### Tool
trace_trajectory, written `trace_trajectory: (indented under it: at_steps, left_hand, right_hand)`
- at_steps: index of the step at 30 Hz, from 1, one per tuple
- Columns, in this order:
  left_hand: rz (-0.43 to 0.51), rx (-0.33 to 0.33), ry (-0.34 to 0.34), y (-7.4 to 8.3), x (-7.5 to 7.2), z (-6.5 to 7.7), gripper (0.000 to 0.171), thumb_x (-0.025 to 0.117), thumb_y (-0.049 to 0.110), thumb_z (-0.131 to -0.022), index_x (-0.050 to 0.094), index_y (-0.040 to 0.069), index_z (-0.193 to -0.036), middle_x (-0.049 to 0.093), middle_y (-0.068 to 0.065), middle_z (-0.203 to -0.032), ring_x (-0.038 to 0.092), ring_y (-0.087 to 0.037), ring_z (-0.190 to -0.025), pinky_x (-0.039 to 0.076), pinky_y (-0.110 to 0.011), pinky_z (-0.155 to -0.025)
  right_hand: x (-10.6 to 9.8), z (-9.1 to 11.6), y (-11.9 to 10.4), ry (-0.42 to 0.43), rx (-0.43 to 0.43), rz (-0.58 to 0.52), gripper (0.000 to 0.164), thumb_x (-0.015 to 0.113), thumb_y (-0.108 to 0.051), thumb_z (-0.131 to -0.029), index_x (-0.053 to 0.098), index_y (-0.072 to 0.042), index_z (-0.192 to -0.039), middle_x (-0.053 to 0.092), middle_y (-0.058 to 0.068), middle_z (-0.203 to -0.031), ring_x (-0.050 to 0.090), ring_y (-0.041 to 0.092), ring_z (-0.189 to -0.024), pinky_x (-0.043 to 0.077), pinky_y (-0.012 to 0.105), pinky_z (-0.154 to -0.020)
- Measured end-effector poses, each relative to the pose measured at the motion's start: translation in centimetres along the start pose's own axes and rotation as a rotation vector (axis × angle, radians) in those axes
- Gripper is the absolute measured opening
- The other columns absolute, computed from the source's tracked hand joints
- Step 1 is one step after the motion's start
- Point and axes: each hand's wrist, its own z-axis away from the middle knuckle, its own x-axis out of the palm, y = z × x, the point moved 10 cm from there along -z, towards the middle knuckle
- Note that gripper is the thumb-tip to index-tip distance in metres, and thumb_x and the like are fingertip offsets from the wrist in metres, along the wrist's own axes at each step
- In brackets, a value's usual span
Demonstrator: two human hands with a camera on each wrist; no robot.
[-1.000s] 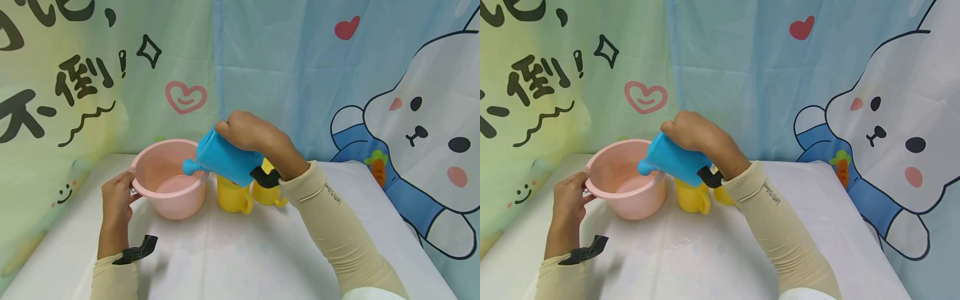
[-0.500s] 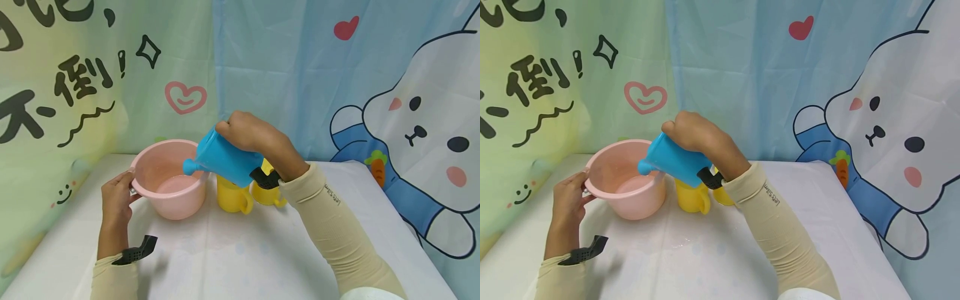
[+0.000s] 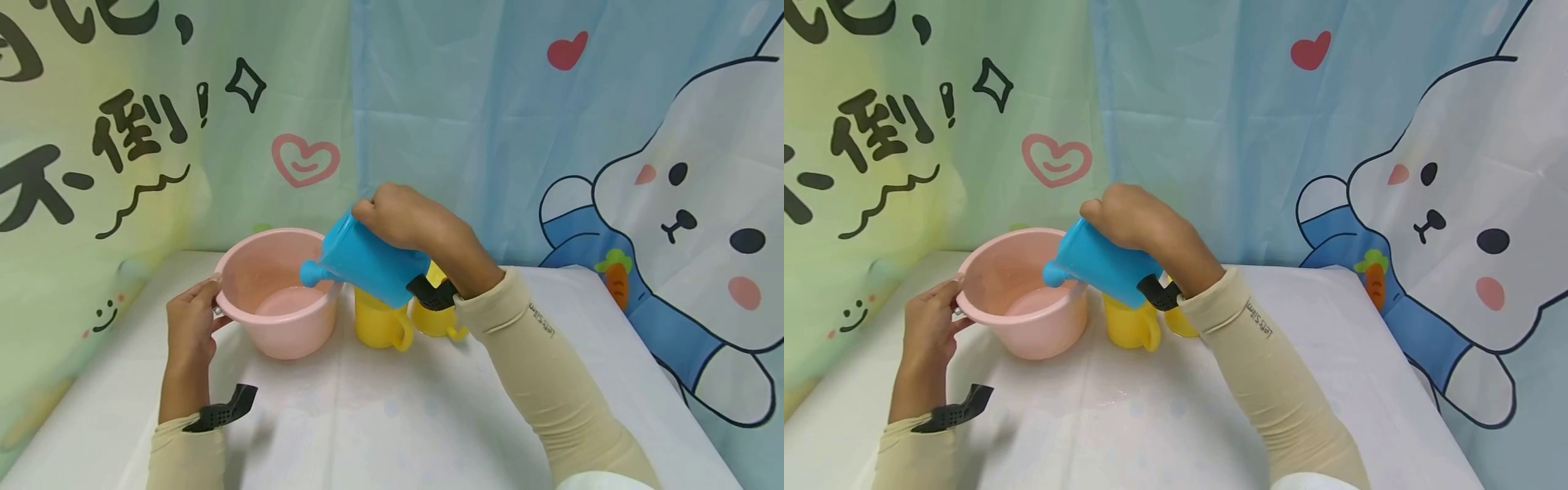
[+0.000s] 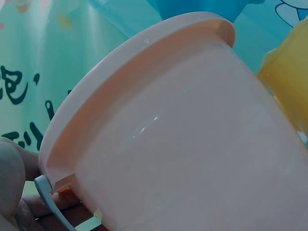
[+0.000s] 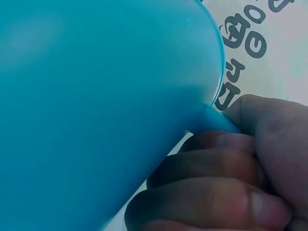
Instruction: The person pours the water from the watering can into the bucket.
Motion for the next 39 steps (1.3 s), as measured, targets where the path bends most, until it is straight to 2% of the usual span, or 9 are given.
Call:
trace_trajectory:
  at_steps: [14, 22, 28, 33, 37, 39]
  left_hand:
    - [0.0, 0.012, 0.008, 0.0, 0.1, -0.1, 0.044, 0.055, 0.034, -0.099, 0.064, 0.002, -0.127, 0.056, -0.009, -0.112, 0.055, -0.019, -0.094, 0.056, -0.023, -0.063]
    - [-0.004, 0.007, 0.009, -0.1, 0.0, -0.1, 0.044, 0.054, 0.034, -0.1, 0.062, 0.002, -0.128, 0.056, -0.007, -0.11, 0.055, -0.018, -0.093, 0.056, -0.022, -0.063]
    - [-0.005, -0.006, 0.006, -0.1, 0.1, 0.0, 0.046, 0.056, 0.036, -0.099, 0.062, 0.002, -0.129, 0.056, -0.007, -0.111, 0.055, -0.017, -0.093, 0.056, -0.022, -0.063]
    - [-0.034, 0.028, 0.004, -0.2, 0.1, -0.1, 0.048, 0.055, 0.039, -0.098, 0.062, 0.003, -0.13, 0.056, -0.007, -0.115, 0.056, -0.017, -0.096, 0.056, -0.023, -0.067]
    - [-0.025, 0.063, 0.003, -0.1, 0.0, -0.3, 0.047, 0.057, 0.039, -0.098, 0.064, 0.002, -0.127, 0.058, -0.007, -0.11, 0.057, -0.018, -0.093, 0.057, -0.025, -0.067]
    - [-0.009, 0.05, 0.0, -0.2, 0.0, -0.2, 0.046, 0.058, 0.037, -0.098, 0.064, 0.002, -0.126, 0.057, -0.007, -0.109, 0.056, -0.018, -0.094, 0.057, -0.025, -0.066]
  right_hand:
    - [-0.1, 0.2, 0.2, 0.003, 0.013, -0.008, 0.034, 0.031, -0.03, -0.098, 0.031, -0.013, -0.069, 0.022, 0.005, -0.071, 0.024, 0.019, -0.06, 0.024, 0.034, -0.058]
    - [0.0, 0.3, 0.2, 0.013, -0.004, -0.015, 0.034, 0.031, -0.031, -0.098, 0.032, -0.013, -0.069, 0.024, 0.005, -0.073, 0.03, 0.02, -0.063, 0.028, 0.034, -0.06]
    - [0.1, 0.5, 0.4, 0.012, 0.008, -0.027, 0.035, 0.031, -0.03, -0.098, 0.031, -0.013, -0.067, 0.022, 0.004, -0.069, 0.025, 0.019, -0.059, 0.025, 0.034, -0.058]
    - [0.3, 0.6, 0.8, 0.008, 0.006, -0.051, 0.038, 0.03, -0.03, -0.099, 0.031, -0.013, -0.065, 0.02, 0.003, -0.066, 0.024, 0.018, -0.057, 0.025, 0.033, -0.057]
    - [0.3, 0.7, 1.0, 0.015, -0.007, -0.067, 0.037, 0.03, -0.029, -0.098, 0.031, -0.013, -0.065, 0.021, 0.003, -0.066, 0.026, 0.018, -0.057, 0.027, 0.033, -0.057]
    - [0.3, 0.8, 1.1, 0.024, -0.008, -0.075, 0.036, 0.03, -0.028, -0.098, 0.03, -0.013, -0.065, 0.021, 0.003, -0.066, 0.026, 0.018, -0.057, 0.027, 0.033, -0.057]
